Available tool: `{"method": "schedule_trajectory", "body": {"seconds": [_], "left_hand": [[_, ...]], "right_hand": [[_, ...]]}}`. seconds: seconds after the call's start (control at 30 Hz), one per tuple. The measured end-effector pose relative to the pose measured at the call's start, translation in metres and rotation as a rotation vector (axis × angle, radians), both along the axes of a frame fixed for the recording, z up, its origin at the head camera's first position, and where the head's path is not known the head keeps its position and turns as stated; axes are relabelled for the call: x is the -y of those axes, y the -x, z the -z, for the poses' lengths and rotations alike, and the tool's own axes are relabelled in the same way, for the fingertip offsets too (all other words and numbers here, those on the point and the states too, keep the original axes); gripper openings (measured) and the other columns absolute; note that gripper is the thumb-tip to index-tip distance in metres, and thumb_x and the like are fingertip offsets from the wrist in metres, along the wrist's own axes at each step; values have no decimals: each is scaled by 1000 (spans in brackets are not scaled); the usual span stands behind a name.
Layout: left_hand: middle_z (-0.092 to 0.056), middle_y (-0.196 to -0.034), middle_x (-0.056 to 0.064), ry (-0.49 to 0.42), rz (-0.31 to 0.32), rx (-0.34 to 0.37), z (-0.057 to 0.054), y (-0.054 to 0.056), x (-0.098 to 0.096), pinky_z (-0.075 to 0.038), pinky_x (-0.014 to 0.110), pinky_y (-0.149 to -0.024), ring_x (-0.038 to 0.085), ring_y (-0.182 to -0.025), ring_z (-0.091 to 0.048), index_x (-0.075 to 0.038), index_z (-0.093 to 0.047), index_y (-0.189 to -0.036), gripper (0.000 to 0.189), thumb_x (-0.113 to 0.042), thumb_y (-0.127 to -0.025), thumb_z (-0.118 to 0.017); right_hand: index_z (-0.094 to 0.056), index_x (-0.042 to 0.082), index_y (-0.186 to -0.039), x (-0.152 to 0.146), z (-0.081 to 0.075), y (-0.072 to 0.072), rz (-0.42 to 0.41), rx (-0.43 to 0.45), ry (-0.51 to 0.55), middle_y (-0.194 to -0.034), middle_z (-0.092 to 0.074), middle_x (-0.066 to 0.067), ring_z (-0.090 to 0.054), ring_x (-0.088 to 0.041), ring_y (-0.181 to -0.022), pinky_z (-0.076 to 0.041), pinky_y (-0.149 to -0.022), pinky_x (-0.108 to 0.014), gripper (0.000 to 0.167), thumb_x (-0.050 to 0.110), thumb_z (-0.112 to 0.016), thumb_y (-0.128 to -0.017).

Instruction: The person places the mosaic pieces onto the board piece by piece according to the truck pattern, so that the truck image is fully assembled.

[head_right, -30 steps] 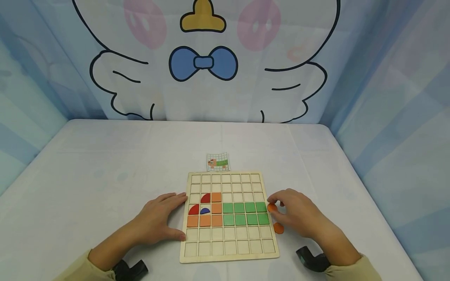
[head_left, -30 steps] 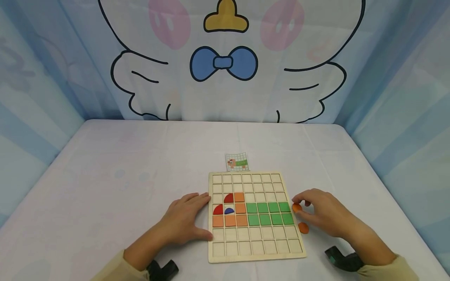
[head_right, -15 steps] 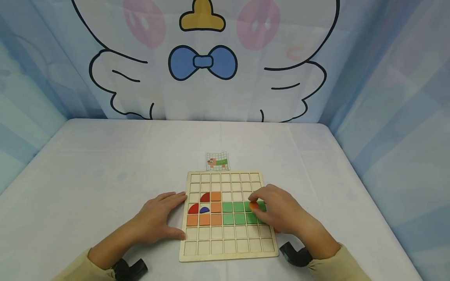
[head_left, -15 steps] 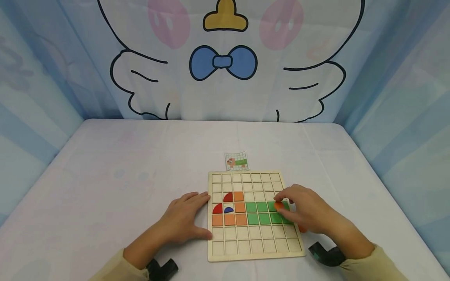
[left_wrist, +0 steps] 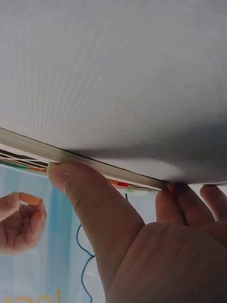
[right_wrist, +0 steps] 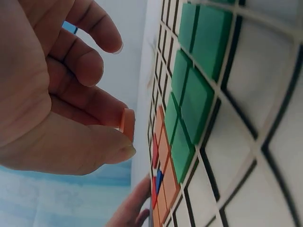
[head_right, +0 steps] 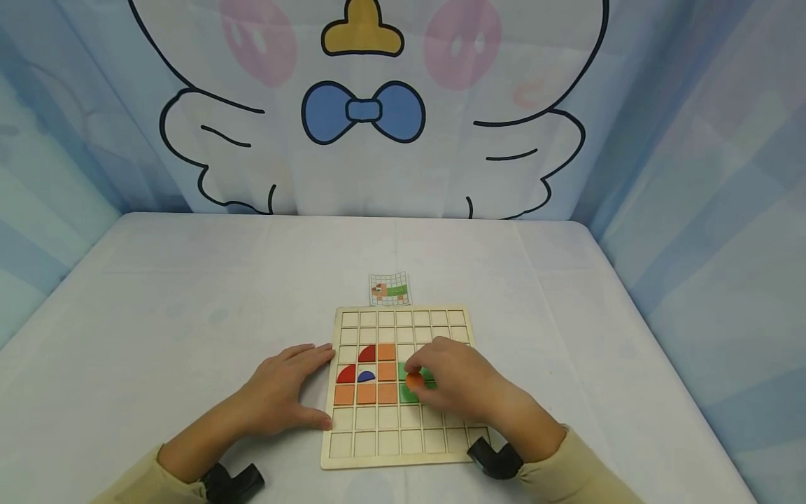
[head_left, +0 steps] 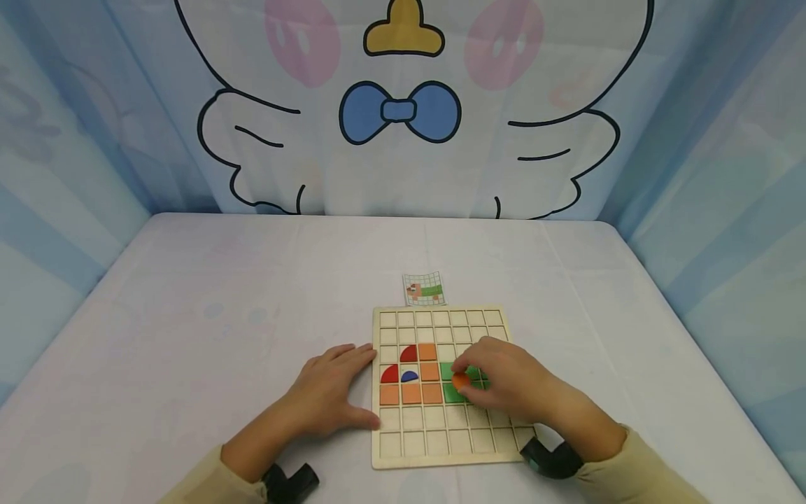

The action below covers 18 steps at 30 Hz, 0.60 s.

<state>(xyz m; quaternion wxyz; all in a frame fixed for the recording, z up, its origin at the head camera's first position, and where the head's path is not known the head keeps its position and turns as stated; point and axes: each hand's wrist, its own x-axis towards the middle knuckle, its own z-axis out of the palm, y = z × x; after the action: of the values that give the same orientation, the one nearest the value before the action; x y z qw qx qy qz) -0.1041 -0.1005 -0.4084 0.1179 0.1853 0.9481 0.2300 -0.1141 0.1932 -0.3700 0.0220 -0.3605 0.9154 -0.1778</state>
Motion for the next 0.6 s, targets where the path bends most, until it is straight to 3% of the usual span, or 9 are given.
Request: {"method": "schedule_trajectory", "body": {"seconds": [0.2, 0.5, 0.6], "left_hand": [[-48, -151, 5, 1, 2, 1, 0, 0, 0, -30, 60, -108, 31, -141, -34, -11, -50, -148, 100, -55, -67, -89], [-47, -151, 5, 6, 1, 5, -1, 1, 0, -29, 60, -109, 32, -142, -34, -11, -50, -148, 100, -55, -67, -88], [-47, -152, 5, 9, 3, 6, -2, 0, 0, -29, 60, -109, 32, -142, -34, -11, -50, -148, 100, -56, -67, -88]], "right_hand": [[-73, 15, -96, 14, 7, -1, -85, -37, 30, -94, -66, 11, -57, -10, -87, -50, -79, -31, 11, 15, -77, -86], [-75, 16, -100, 33, 10, -5, -117, 55, -14, -97, -68, 11, -59, -8, -91, -51, -83, -30, 11, 21, -74, -90], [-75, 16, -101, 37, 12, -6, -143, 44, -13, -96, -67, 11, -59, -7, -90, -51, -82, -28, 12, 22, -74, -91]]}}
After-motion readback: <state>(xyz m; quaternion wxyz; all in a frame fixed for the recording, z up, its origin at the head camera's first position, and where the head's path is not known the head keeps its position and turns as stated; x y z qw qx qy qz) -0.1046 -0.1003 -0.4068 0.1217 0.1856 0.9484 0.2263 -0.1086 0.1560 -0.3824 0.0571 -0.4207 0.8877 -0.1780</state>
